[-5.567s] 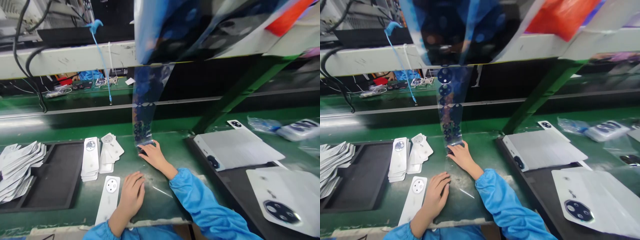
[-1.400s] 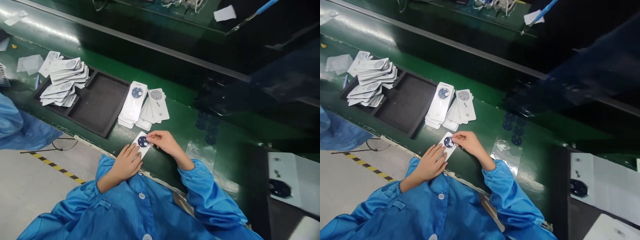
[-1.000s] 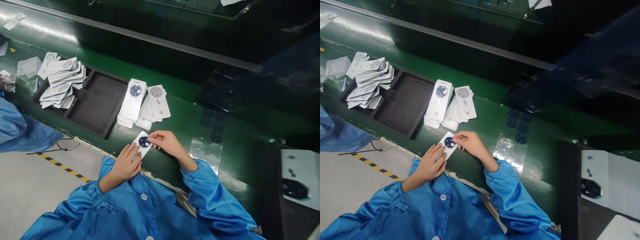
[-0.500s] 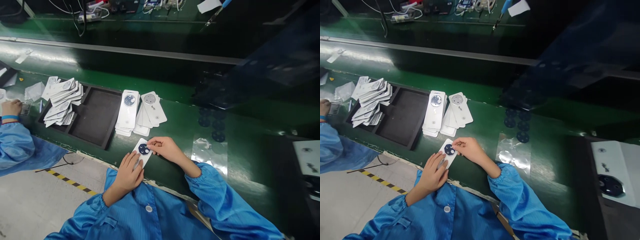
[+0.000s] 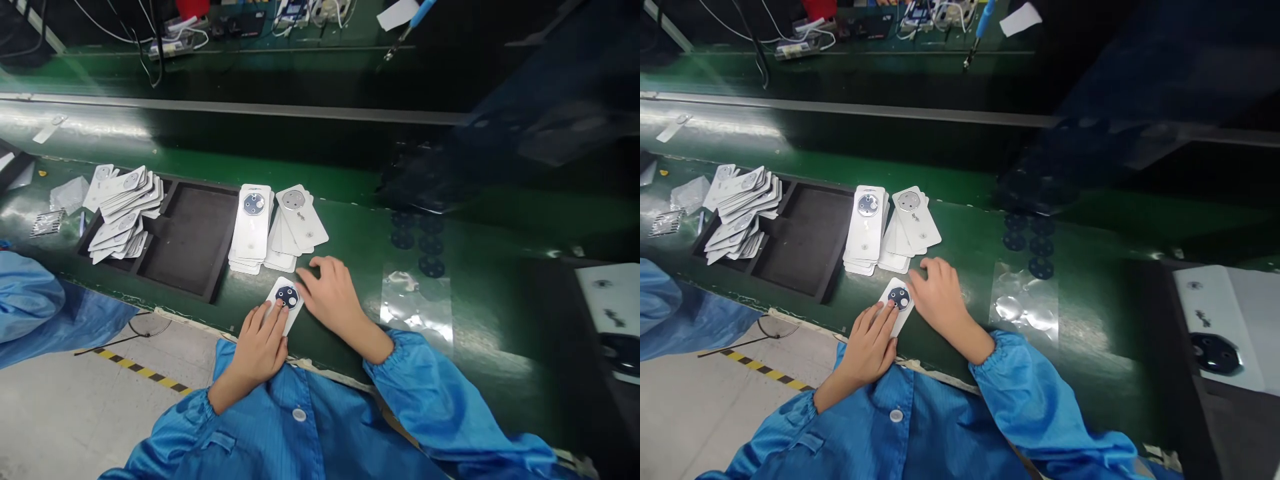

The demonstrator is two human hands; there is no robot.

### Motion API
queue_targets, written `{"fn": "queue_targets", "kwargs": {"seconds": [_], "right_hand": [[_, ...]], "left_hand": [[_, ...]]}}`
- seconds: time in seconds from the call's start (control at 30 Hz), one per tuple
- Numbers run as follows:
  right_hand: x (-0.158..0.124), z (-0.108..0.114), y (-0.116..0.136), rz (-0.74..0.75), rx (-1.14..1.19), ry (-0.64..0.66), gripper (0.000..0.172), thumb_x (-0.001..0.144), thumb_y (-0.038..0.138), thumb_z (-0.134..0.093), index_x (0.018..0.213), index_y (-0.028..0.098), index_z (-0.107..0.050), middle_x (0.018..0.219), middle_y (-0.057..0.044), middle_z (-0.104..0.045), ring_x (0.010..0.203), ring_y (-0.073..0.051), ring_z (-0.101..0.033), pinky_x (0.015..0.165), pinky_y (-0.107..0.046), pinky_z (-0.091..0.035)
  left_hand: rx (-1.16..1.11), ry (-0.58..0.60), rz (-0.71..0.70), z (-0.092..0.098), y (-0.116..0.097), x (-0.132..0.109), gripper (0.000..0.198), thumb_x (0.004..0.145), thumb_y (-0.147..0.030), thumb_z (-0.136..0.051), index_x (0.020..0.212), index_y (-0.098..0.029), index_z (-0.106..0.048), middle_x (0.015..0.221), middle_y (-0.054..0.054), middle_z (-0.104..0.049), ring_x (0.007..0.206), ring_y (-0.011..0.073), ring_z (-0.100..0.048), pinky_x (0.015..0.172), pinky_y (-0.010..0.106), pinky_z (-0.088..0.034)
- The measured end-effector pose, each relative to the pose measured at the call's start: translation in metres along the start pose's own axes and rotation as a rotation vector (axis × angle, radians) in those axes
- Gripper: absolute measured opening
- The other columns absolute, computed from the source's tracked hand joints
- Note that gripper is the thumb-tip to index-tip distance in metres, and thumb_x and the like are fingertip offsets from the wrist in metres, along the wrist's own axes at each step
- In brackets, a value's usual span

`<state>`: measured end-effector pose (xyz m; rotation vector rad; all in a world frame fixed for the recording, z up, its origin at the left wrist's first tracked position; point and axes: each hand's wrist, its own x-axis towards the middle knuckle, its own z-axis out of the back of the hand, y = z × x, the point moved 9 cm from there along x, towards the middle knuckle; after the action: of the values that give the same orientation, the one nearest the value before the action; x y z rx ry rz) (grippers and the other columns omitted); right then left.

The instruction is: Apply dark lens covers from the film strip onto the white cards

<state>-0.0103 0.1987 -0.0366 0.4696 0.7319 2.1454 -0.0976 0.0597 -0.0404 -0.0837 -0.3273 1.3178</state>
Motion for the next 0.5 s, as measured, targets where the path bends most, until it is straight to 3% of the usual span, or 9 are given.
{"fn": "queue_targets", "kwargs": {"seconds": [0.1, 0.27, 0.4, 0.5], "right_hand": [[0.004, 0.004, -0.009, 0.02, -0.077, -0.053, 0.017, 0.1, 0.02, -0.055, 0.109, 0.013, -0.069, 0.109, -0.017, -0.057, 0.108, -0.037, -0.045, 0.09, -0.049, -0.038], [0.008, -0.009, -0.003, 0.161, -0.049, 0.041, 0.015, 0.094, 0.032, -0.077, 0.106, 0.025, -0.071, 0.098, -0.004, -0.063, 0.096, -0.027, -0.051, 0.082, -0.039, -0.037], [0.008, -0.012, 0.003, 0.175, -0.065, 0.018, 0.008, 0.097, 0.028, -0.073, 0.101, 0.022, -0.07, 0.095, -0.004, -0.064, 0.093, -0.026, -0.051, 0.081, -0.039, -0.035], [0.007, -0.013, 0.006, 0.172, -0.085, -0.017, 0.007, 0.101, 0.023, -0.064, 0.097, 0.02, -0.069, 0.089, -0.004, -0.064, 0.089, -0.026, -0.052, 0.081, -0.039, -0.037]], "left_hand": [[0.012, 0.013, 0.028, -0.001, 0.001, 0.001, 0.054, 0.097, -0.024, -0.041, 0.149, -0.012, -0.043, 0.152, 0.011, -0.042, 0.132, 0.0341, -0.043, 0.106, 0.049, -0.035], [0.016, 0.018, 0.06, -0.002, 0.004, 0.001, 0.056, 0.093, -0.022, -0.045, 0.148, -0.017, -0.046, 0.151, 0.011, -0.042, 0.131, 0.033, -0.044, 0.107, 0.049, -0.035], [0.033, 0.015, 0.084, -0.002, 0.003, 0.005, 0.056, 0.089, -0.023, -0.051, 0.144, -0.018, -0.051, 0.149, 0.014, -0.043, 0.127, 0.0349, -0.046, 0.104, 0.051, -0.038], [0.057, -0.004, 0.094, 0.0, 0.0, 0.008, 0.053, 0.091, -0.034, -0.056, 0.14, -0.015, -0.054, 0.149, 0.02, -0.041, 0.129, 0.04, -0.044, 0.1, 0.055, -0.04]]}}
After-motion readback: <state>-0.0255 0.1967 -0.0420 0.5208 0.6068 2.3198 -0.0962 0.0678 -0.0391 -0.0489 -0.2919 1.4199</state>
